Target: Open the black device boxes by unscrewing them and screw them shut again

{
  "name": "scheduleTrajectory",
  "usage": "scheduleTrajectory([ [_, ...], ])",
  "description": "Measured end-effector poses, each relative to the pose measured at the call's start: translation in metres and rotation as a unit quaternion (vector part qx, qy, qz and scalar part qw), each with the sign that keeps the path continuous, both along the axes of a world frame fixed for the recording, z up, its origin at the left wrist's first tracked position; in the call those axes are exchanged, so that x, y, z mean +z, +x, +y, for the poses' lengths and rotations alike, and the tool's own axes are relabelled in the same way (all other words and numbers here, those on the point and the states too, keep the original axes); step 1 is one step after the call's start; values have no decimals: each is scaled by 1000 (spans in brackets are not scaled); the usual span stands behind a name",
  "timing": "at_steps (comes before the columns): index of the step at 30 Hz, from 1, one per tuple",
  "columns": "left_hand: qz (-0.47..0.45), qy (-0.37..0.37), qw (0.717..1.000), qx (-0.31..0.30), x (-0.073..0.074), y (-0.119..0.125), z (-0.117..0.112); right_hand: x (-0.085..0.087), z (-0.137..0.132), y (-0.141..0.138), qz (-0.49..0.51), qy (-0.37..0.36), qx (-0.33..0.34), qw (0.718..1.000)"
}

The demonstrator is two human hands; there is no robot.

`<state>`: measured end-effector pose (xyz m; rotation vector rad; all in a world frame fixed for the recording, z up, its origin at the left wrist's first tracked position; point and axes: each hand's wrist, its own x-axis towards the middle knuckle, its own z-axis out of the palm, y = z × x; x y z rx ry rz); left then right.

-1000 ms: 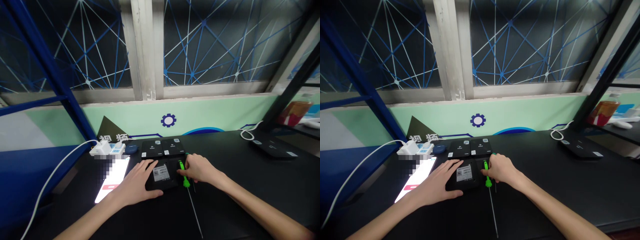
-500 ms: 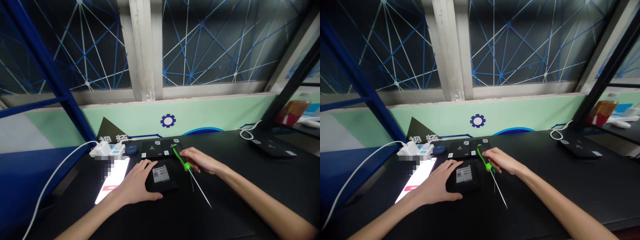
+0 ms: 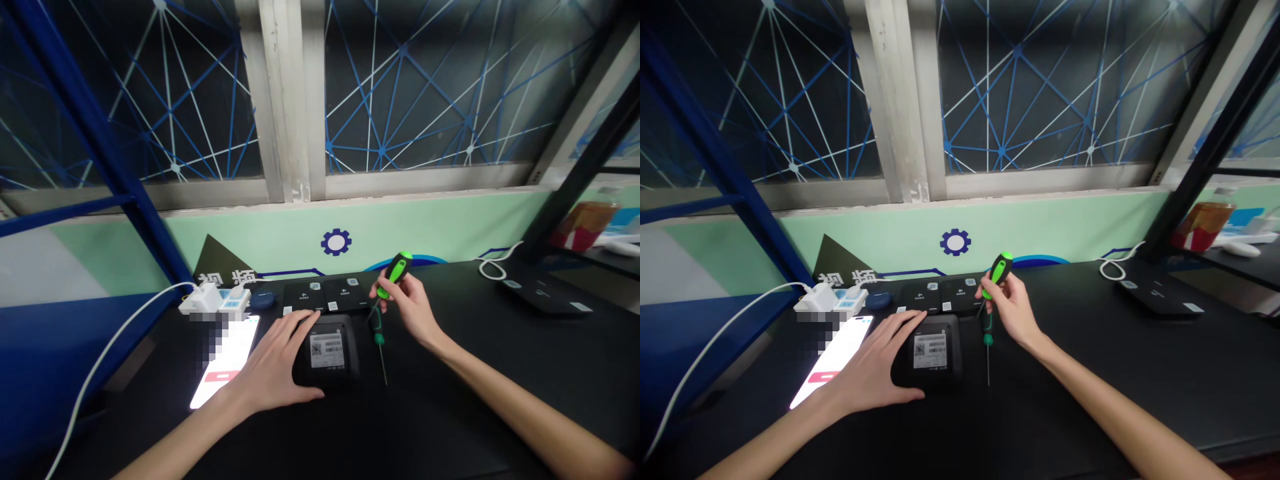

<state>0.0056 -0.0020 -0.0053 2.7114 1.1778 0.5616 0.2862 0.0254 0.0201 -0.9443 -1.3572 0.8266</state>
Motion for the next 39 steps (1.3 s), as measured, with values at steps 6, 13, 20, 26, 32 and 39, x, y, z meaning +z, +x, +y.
scheduleTrajectory([
  [6,6,4,1000,-5,0,-1,0,2,-5,-2,20,37,-17,999],
  [13,-7,-42,999,-2,-2,-2,2,3,-6,-2,14,52,-29,998],
  [20,-9,-64,998,-6,-4,-2,2,3,-7,-4,5,41,-33,999],
  [26,-4,-79,997,-2,-7,-3,4,1,-6,-3,-4,24,-65,998],
  [32,25,-58,998,25,-5,-3,4,0,-5,-3,-85,-23,-54,995],
  [39,33,-45,995,79,-1,-3,8,-17,-3,-12,-326,-87,-24,941],
])
